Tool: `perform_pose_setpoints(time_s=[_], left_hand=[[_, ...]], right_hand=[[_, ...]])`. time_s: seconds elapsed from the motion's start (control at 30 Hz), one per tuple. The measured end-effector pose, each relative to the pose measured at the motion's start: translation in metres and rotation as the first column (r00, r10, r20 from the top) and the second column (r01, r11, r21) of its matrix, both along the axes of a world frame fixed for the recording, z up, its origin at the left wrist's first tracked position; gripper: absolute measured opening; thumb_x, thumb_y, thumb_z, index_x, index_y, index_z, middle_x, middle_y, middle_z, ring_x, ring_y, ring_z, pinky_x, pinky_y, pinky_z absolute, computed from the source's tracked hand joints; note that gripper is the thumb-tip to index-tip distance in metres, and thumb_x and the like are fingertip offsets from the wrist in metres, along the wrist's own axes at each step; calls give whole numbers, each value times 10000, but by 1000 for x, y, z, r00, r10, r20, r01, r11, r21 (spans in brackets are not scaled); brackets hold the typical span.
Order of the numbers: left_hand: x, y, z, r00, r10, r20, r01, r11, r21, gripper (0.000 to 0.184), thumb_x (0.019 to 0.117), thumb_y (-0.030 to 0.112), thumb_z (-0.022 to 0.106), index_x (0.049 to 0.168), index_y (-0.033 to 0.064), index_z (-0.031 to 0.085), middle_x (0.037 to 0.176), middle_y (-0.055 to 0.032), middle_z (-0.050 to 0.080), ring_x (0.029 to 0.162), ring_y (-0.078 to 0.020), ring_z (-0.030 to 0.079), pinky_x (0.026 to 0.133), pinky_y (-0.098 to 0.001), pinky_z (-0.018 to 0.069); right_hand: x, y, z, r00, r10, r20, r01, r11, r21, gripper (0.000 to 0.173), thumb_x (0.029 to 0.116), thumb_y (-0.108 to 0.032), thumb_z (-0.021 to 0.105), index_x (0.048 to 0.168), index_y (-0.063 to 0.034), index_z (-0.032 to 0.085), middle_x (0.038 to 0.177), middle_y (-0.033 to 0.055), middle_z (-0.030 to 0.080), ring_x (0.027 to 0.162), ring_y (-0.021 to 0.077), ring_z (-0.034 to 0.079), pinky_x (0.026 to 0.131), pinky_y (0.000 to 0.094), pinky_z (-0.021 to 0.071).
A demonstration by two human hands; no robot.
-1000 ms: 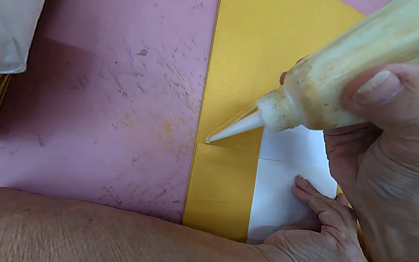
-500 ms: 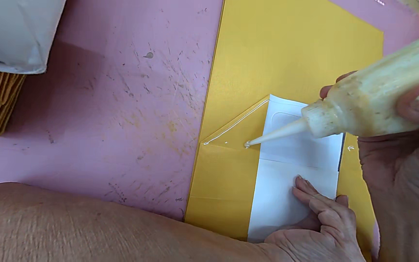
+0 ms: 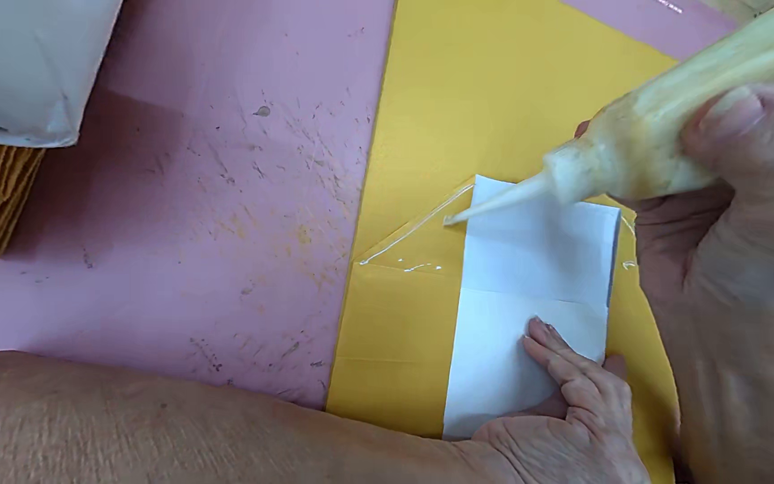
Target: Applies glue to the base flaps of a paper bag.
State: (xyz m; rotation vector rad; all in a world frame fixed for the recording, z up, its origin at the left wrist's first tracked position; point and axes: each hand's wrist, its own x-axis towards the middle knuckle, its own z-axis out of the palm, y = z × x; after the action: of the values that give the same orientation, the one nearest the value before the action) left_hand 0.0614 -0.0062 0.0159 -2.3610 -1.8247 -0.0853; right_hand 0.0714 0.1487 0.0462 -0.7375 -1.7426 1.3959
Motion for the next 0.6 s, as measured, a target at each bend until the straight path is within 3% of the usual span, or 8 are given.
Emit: perform_pose_setpoints(time_s=[0.07, 0.13, 0.27, 0.4, 0.5, 0.6], left_hand=[[5, -1, -11, 999, 50, -18, -47, 990, 135, 375, 1003, -41, 403, 1243, -74, 689, 1030, -221, 757, 954, -373, 737, 820, -475, 539], [2, -4, -14, 999, 36, -16, -33, 986, 166, 381, 997, -46, 394, 1259, -86, 668, 1018, -241, 741, 920, -386, 727, 817, -488, 533], [-20, -22, 2, 995, -28, 97, 24, 999, 44, 408, 989, -86, 392, 1343, -101, 594, 1195, -328, 663, 1040, -455, 689, 855, -507, 540], [-48, -42, 13, 969, 16, 247, -18, 1000, 5, 412, 970, -94, 430, 1347, -66, 596, 1322, -261, 647, 1177, -401, 667, 913, -461, 544], [-60, -59, 19, 960, 78, 268, -70, 997, -38, 323, 1032, 11, 457, 1293, -81, 623, 1225, -260, 696, 1132, -398, 688, 913, -441, 546], [-60, -74, 19, 950, 118, 288, -100, 992, -76, 352, 1058, 134, 493, 1307, -85, 611, 1229, -288, 684, 1136, -409, 684, 948, -419, 535]], right_hand=[[12, -12, 0, 998, 62, -16, -60, 995, 82, 441, 837, -160, 810, 1180, -104, 538, 1040, 40, 711, 928, 205, 737, 786, 345, 650], [20, -19, 2, 995, 72, -64, -62, 987, 148, 505, 797, -138, 845, 1189, -78, 532, 1086, 71, 714, 1009, 237, 730, 856, 382, 644], [59, -11, 11, 985, -22, -170, 60, 973, 221, 490, 825, -106, 829, 1199, -67, 516, 1123, 99, 696, 1054, 265, 713, 888, 393, 632], [119, 5, 10, 956, -223, -188, 278, 893, 354, 683, 775, -124, 873, 1306, -42, 450, 1181, 135, 677, 1094, 316, 693, 910, 480, 616], [146, 7, 2, 917, -373, -139, 396, 824, 406, 800, 700, -198, 927, 1311, -45, 433, 1185, 107, 669, 1106, 287, 685, 930, 480, 603], [147, 6, -8, 918, -358, -171, 396, 820, 413, 742, 684, -144, 923, 1262, -44, 468, 1163, 108, 688, 1095, 296, 697, 931, 488, 604]])
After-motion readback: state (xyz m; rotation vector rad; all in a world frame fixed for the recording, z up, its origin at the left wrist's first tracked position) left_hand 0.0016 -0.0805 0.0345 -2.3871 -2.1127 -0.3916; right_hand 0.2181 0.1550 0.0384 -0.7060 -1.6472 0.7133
